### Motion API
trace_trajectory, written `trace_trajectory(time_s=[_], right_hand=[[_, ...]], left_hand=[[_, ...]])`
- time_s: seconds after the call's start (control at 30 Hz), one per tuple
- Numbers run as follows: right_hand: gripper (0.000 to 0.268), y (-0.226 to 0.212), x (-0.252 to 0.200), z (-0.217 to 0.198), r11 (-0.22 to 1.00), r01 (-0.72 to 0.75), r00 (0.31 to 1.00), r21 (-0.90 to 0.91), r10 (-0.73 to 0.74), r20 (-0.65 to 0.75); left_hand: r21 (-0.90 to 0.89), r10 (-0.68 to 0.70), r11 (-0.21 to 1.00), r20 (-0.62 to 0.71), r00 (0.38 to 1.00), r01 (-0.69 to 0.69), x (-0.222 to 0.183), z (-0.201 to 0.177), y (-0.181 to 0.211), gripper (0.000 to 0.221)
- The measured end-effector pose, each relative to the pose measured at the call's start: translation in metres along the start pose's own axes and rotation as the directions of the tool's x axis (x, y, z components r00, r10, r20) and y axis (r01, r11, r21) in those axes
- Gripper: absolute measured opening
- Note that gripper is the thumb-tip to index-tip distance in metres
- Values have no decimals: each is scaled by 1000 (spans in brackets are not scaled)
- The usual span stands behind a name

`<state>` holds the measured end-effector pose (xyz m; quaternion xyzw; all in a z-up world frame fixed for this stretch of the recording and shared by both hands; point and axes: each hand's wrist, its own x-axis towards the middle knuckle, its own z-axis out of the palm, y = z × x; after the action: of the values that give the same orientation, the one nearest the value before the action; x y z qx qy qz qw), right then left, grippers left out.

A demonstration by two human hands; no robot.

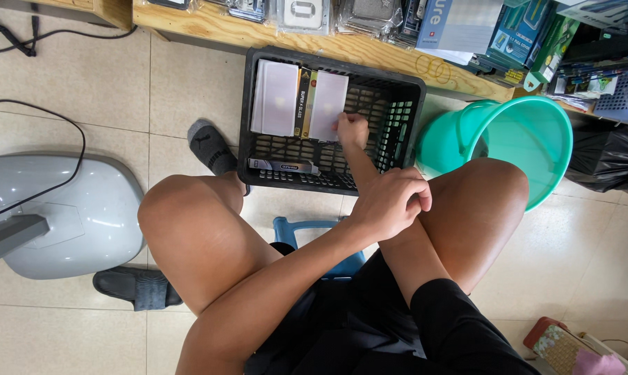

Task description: The person cleans a packaged screen protector with a cloth, removes it from its sleeve, and shows it to the camera.

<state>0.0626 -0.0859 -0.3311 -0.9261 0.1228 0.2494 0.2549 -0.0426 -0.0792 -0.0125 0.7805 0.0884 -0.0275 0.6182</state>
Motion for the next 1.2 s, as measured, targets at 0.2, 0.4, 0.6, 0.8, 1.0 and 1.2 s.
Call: trace_trajectory(time_s=[0.2,0.4,0.6,0.8,1.0,1.2], right_hand=[[31,-13,-16,-12,971,-22,997,237,3,80],[28,5,-1,10,982,43,999,185,-40,-16],[14,-50,-70,-13,915,396,912,-81,-402,-80],[42,-76,-105,26,886,453,891,-98,-446,84],[38,-84,-110,45,930,355,933,-90,-346,102],[22,-57,-75,26,910,265,893,320,-357,275]], left_hand=[[-6,20,1000,26,999,-20,2,6,-4,18],[-19,47,999,29,998,-47,2,7,-6,18],[13,36,999,19,999,-36,-3,6,-8,17],[20,54,998,-74,996,-53,-12,-14,1,15],[-44,48,998,-125,991,-54,-15,-27,8,11],[-23,158,986,-217,963,-167,-8,-38,8,9]])
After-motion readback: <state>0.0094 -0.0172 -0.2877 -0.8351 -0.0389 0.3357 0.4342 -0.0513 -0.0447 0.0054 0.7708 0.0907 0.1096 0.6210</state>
